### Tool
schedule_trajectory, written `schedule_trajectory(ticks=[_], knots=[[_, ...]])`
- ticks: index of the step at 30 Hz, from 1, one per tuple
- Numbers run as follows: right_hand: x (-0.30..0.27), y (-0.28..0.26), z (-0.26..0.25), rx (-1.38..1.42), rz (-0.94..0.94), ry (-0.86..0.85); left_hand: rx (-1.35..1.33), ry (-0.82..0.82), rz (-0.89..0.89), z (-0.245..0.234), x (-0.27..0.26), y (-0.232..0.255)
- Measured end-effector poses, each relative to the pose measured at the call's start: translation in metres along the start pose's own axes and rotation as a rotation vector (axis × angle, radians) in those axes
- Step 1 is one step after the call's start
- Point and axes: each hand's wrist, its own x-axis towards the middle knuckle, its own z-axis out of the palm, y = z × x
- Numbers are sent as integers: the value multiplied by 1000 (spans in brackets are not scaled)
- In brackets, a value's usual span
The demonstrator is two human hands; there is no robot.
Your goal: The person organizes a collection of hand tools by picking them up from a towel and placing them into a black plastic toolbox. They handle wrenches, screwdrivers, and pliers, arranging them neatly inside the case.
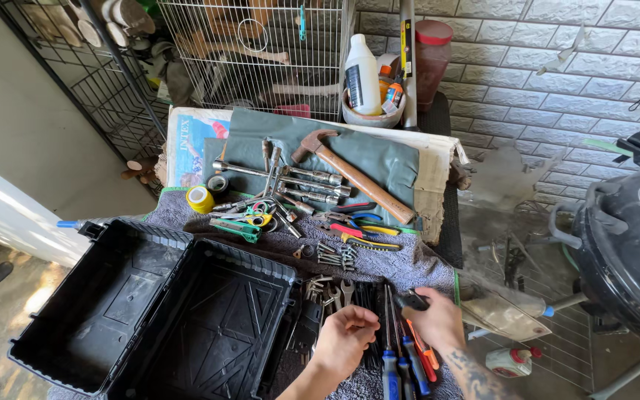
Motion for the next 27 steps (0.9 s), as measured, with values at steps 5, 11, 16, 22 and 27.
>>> schedule_trajectory(ticks=[5, 11, 16, 22, 27], knots=[[-9, -8, -24, 375, 94, -82, -87, -18, -83, 22, 0, 19], [-42, -19, -42, 636, -118, -237, -396, -49, -229, 53, 1, 39], [-46, -5, -49, 768, -232, -280, -394, -145, -82, 60, 5, 34], [-44, 5, -50, 754, -403, -190, -408, -188, 1, 69, 10, 26], [-50, -20, -53, 491, -395, -171, -420, -61, -60, 51, 7, 31]])
